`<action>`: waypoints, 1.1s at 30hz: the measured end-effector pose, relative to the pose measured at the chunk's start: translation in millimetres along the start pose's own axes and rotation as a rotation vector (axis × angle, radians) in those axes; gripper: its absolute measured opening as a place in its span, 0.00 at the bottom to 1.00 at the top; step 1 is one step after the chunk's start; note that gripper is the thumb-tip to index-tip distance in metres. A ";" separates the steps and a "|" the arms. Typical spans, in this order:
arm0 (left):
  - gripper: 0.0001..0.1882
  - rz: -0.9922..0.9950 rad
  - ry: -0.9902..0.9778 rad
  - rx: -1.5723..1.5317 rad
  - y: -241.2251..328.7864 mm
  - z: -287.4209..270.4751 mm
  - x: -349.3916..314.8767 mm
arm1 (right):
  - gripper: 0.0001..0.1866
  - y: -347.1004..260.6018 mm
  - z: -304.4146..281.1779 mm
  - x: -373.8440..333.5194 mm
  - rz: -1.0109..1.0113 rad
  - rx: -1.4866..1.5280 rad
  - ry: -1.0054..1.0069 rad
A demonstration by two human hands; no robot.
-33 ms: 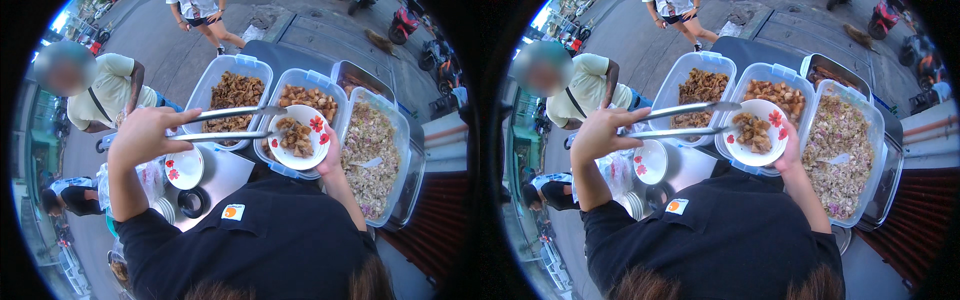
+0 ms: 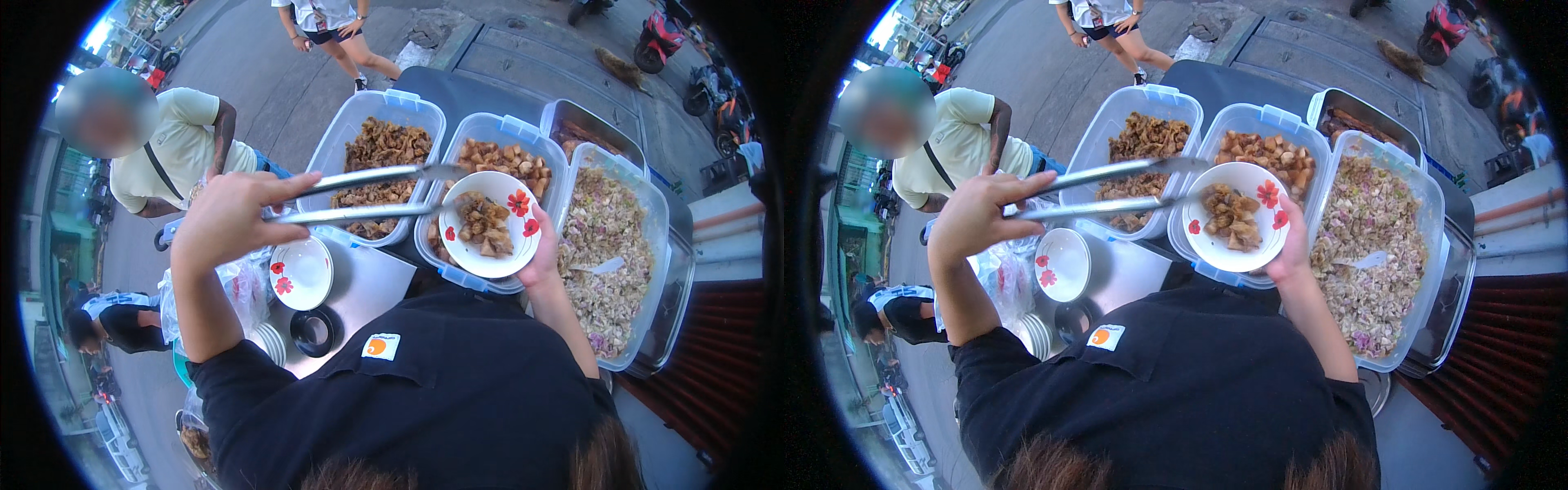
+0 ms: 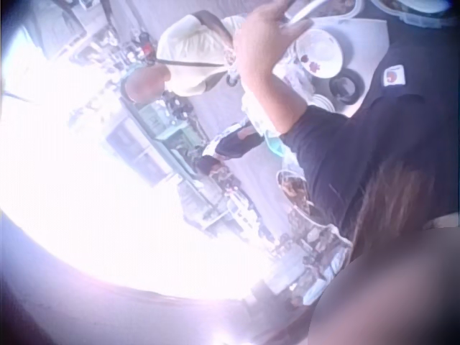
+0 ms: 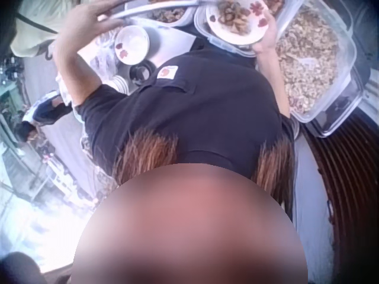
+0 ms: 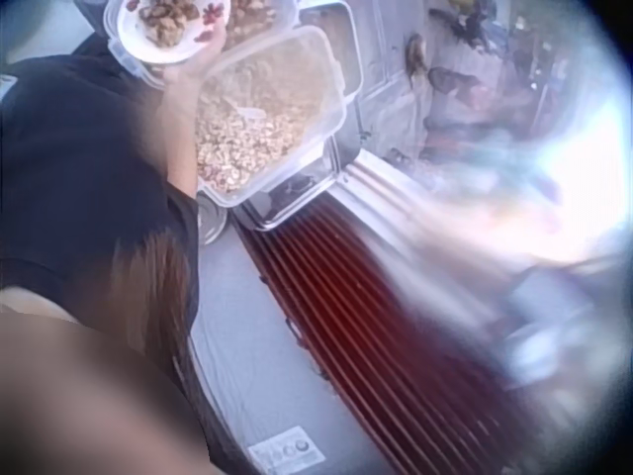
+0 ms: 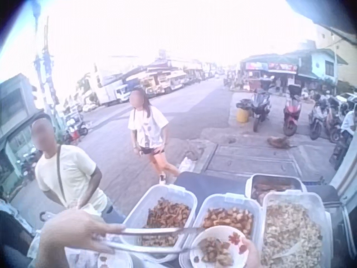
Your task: The person scoops various cooked foods from large containers into plastic bags and bowls, then hands them to customers at a street food stall. They use tongs and a ladle to transfer items and occasionally handle cash from customers.
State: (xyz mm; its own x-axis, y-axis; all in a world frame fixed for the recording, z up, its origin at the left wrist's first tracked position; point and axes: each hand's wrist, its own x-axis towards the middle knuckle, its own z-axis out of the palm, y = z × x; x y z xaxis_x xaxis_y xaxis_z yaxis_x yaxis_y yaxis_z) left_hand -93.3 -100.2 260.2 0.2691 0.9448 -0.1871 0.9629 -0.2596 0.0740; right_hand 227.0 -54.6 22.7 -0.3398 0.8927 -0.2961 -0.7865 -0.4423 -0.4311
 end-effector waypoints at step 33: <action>0.28 0.145 0.040 0.124 11.0 10.7 -8.3 | 0.25 -1.7 0.6 5.4 -0.091 0.022 -0.009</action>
State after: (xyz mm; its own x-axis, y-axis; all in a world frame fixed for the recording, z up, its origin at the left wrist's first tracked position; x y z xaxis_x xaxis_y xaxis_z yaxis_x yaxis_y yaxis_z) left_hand -84.7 -113.0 252.2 0.4062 0.9023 -0.1443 0.9101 -0.4137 -0.0247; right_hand 226.2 -49.0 22.4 -0.2709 0.9298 -0.2493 -0.8253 -0.3576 -0.4371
